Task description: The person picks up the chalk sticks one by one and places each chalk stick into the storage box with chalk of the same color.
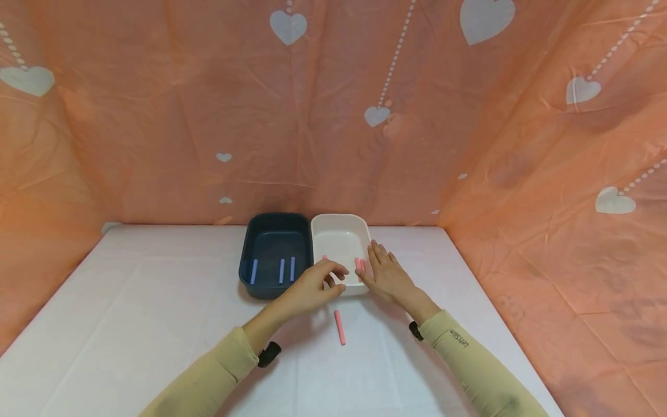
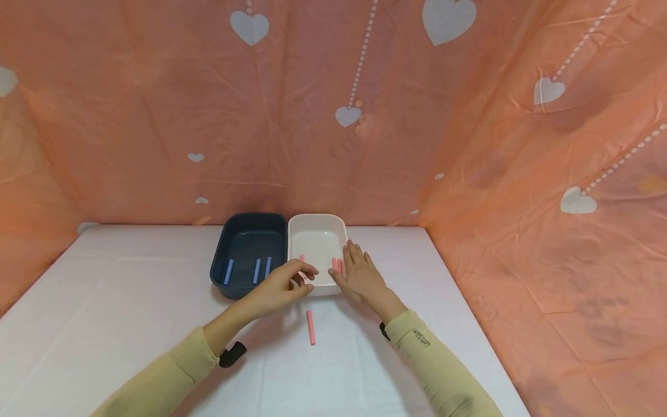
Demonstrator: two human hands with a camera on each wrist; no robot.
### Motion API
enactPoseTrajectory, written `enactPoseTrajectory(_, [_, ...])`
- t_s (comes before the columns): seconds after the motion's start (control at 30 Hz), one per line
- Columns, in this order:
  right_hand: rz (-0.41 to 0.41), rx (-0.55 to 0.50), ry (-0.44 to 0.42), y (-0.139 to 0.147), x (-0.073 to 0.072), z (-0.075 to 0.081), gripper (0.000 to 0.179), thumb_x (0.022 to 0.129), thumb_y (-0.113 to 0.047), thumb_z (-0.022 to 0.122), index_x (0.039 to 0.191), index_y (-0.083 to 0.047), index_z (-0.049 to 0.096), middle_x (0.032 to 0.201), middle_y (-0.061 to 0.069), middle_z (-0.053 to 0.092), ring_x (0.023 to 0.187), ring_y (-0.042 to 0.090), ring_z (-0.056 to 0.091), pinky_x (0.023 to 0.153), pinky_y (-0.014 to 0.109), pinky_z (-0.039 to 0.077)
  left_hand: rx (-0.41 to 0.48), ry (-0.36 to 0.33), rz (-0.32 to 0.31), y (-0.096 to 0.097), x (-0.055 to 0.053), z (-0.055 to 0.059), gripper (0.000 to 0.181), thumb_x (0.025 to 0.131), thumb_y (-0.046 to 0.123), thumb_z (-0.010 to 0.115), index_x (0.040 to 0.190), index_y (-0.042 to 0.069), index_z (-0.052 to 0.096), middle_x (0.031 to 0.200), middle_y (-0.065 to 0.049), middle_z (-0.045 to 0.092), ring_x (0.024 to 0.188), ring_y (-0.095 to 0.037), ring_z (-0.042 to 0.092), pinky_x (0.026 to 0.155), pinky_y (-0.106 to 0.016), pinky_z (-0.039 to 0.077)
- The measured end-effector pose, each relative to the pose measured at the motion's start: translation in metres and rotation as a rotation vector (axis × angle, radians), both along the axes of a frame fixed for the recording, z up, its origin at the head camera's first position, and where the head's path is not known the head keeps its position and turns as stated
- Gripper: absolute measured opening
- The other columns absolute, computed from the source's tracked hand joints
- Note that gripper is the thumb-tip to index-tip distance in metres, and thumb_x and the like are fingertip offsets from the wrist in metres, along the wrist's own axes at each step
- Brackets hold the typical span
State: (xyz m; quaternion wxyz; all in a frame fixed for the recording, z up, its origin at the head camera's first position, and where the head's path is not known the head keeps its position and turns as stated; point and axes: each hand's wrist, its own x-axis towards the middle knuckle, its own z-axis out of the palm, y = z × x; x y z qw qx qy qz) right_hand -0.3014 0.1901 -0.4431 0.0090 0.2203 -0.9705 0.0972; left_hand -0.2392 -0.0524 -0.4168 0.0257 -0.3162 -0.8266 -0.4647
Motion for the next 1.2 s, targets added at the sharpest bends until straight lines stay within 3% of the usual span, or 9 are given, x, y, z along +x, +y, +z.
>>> enactPoseTrajectory(0.27, [0.001,-0.001,-0.018,-0.002,0.002,0.003,0.082,0.109,-0.05,0.041,0.16,0.011,0.019,0.171,0.025,0.011,0.157,0.042,0.015,0.126,0.056,0.015,-0.085,0.019,-0.044,0.0,0.014,-0.015,0.027,0.095,0.004,0.071,0.121,0.002,0.066,0.111,-0.011,0.065,0.087,-0.014,0.062,0.075,-0.027,0.053])
enactPoseTrajectory(0.6, [0.006,0.009,0.001,-0.002,0.004,0.004,0.081,0.109,-0.049,0.042,0.159,0.011,0.021,0.17,0.027,0.013,0.156,0.043,0.018,0.125,0.056,0.017,-0.302,0.005,-0.065,0.0,0.022,-0.029,0.027,0.096,0.016,0.072,0.119,0.003,0.067,0.109,-0.007,0.062,0.083,-0.01,0.058,0.076,-0.025,0.053])
enactPoseTrajectory(0.9, [0.012,0.002,0.003,-0.001,0.002,0.003,0.082,0.109,-0.05,0.041,0.159,0.011,0.02,0.17,0.026,0.012,0.157,0.043,0.017,0.125,0.057,0.016,-0.5,0.08,0.006,0.005,0.026,-0.036,0.031,0.094,0.025,0.074,0.117,0.005,0.069,0.106,-0.003,0.055,0.083,-0.012,0.054,0.073,-0.03,0.051])
enactPoseTrajectory(1.2, [0.005,0.016,0.0,-0.001,0.001,0.001,0.082,0.109,-0.052,0.039,0.16,0.01,0.02,0.171,0.024,0.011,0.157,0.041,0.017,0.126,0.055,0.017,-0.621,0.081,0.054,0.01,0.029,-0.04,0.039,0.091,0.037,0.078,0.114,0.008,0.068,0.102,0.0,0.05,0.092,-0.016,0.055,0.076,-0.034,0.051])
